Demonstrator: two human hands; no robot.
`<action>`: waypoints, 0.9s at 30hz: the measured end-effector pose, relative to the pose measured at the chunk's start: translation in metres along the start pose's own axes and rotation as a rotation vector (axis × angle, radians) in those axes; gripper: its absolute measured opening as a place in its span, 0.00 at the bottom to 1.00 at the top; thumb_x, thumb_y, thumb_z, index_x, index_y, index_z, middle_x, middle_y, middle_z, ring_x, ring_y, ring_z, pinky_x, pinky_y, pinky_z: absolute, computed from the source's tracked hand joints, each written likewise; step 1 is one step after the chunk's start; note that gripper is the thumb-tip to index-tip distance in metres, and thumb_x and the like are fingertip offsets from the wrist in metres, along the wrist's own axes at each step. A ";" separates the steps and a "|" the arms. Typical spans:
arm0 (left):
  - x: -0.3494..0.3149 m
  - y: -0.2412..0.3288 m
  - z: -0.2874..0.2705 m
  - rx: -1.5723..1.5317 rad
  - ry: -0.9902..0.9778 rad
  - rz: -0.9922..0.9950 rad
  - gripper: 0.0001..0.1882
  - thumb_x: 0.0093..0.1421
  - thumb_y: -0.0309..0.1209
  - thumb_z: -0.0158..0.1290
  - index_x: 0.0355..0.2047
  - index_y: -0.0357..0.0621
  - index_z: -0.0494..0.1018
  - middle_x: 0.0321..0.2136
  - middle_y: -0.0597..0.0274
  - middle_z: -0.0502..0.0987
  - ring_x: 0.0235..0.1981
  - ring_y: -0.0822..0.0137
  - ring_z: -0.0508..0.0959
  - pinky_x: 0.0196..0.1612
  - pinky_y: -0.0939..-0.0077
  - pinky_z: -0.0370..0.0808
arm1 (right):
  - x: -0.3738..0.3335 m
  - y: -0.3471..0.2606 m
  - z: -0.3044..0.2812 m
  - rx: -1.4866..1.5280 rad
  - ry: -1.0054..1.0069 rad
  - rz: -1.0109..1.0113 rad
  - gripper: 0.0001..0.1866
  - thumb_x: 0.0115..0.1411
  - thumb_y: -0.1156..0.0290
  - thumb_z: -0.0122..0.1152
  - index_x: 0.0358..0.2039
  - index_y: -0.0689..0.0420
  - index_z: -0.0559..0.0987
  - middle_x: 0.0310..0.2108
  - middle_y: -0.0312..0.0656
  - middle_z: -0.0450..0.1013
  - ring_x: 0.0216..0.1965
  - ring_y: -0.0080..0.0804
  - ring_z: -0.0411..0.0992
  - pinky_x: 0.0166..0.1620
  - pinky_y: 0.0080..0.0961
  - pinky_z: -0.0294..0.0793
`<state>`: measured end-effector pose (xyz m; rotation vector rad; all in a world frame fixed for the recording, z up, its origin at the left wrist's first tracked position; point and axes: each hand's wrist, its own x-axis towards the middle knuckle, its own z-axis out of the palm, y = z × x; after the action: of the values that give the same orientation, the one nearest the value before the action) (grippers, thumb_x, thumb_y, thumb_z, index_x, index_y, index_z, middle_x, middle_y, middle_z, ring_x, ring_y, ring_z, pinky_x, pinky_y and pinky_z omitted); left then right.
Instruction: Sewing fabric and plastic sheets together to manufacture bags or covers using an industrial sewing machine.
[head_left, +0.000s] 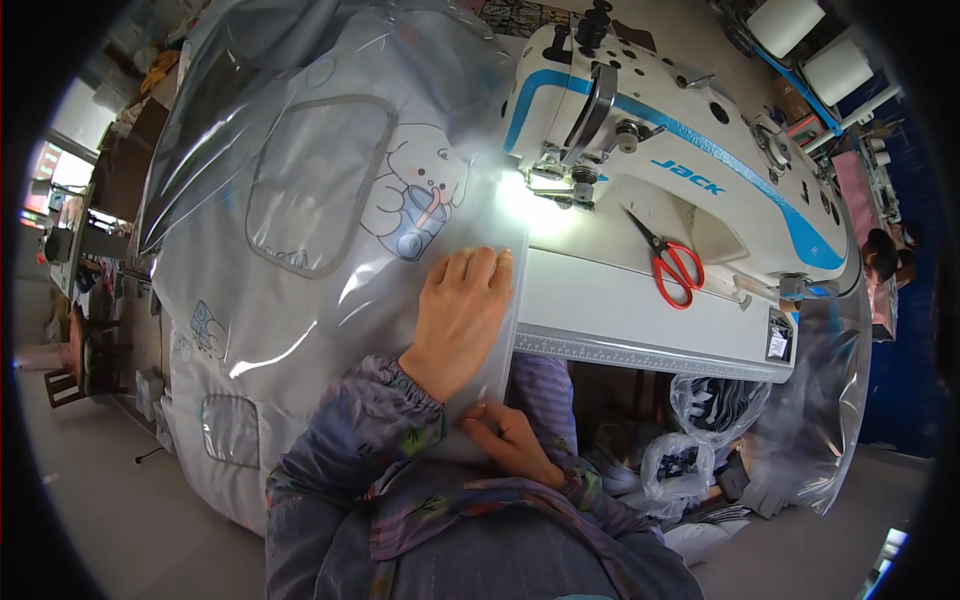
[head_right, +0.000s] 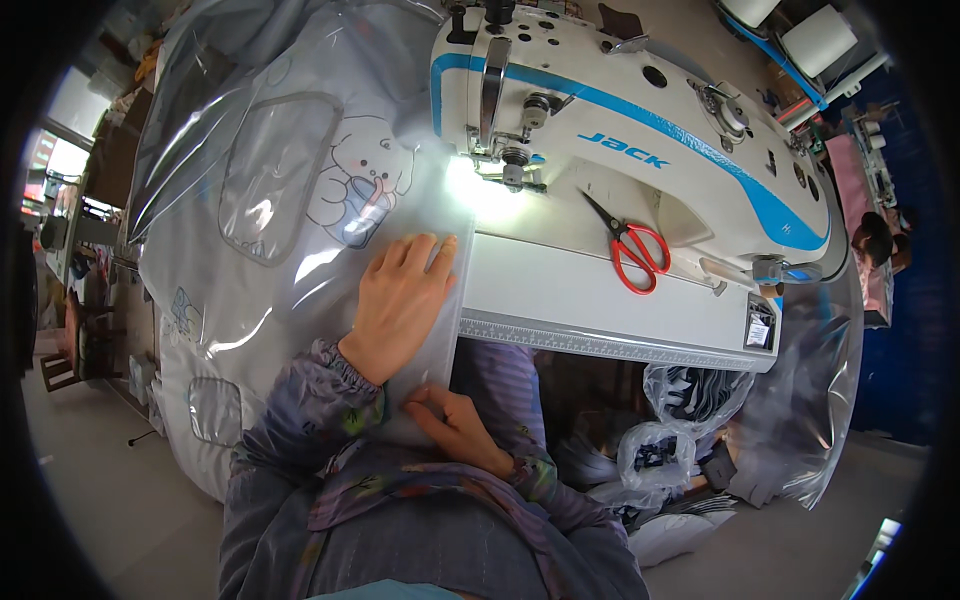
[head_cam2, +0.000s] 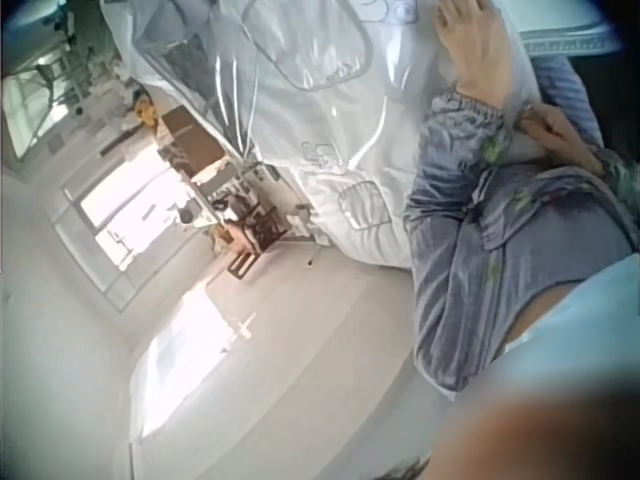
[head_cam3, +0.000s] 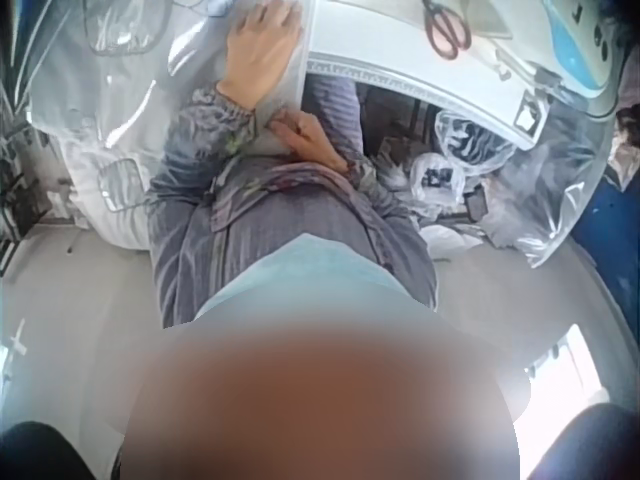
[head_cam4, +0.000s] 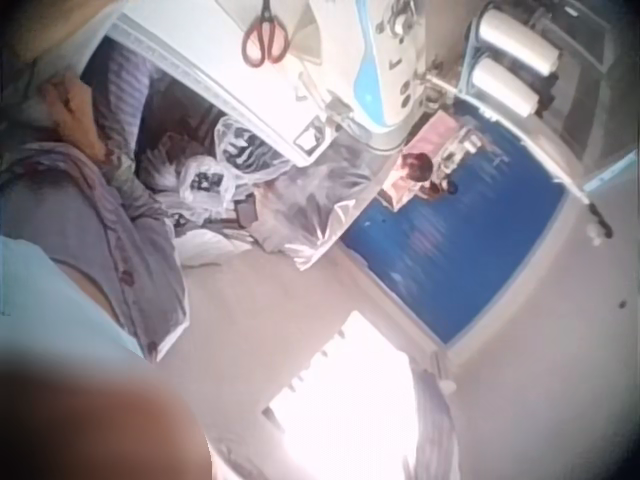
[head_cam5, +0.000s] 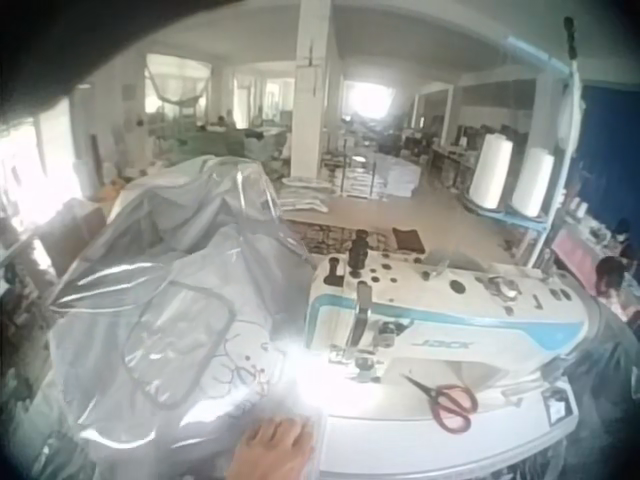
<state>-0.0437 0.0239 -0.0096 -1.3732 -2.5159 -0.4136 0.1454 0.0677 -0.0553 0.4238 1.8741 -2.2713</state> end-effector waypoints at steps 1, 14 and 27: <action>0.000 -0.001 0.001 -0.001 0.009 -0.001 0.23 0.56 0.35 0.62 0.51 0.40 0.76 0.41 0.62 0.74 0.48 0.63 0.76 0.49 0.67 0.76 | 0.000 0.002 0.001 0.013 0.005 -0.015 0.08 0.71 0.71 0.55 0.44 0.62 0.78 0.37 0.35 0.77 0.40 0.17 0.71 0.47 0.19 0.71; 0.001 -0.040 0.015 -0.132 0.118 0.017 0.22 0.60 0.31 0.59 0.55 0.45 0.76 0.51 0.55 0.74 0.54 0.53 0.74 0.59 0.59 0.72 | 0.017 0.017 0.012 -0.083 0.309 -0.173 0.14 0.70 0.76 0.51 0.54 0.57 0.65 0.36 0.34 0.61 0.37 0.17 0.60 0.41 0.17 0.61; -0.253 -0.054 -0.015 -0.294 0.377 -0.884 0.07 0.64 0.25 0.59 0.43 0.41 0.78 0.36 0.61 0.76 0.32 0.70 0.74 0.36 0.74 0.71 | -0.030 0.046 0.007 0.177 0.178 0.078 0.08 0.66 0.72 0.66 0.31 0.58 0.77 0.26 0.28 0.72 0.27 0.11 0.66 0.31 0.13 0.64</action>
<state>0.0453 -0.2052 -0.0898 -0.1124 -2.6426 -1.1068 0.1871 0.0502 -0.0877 0.7331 1.7032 -2.4263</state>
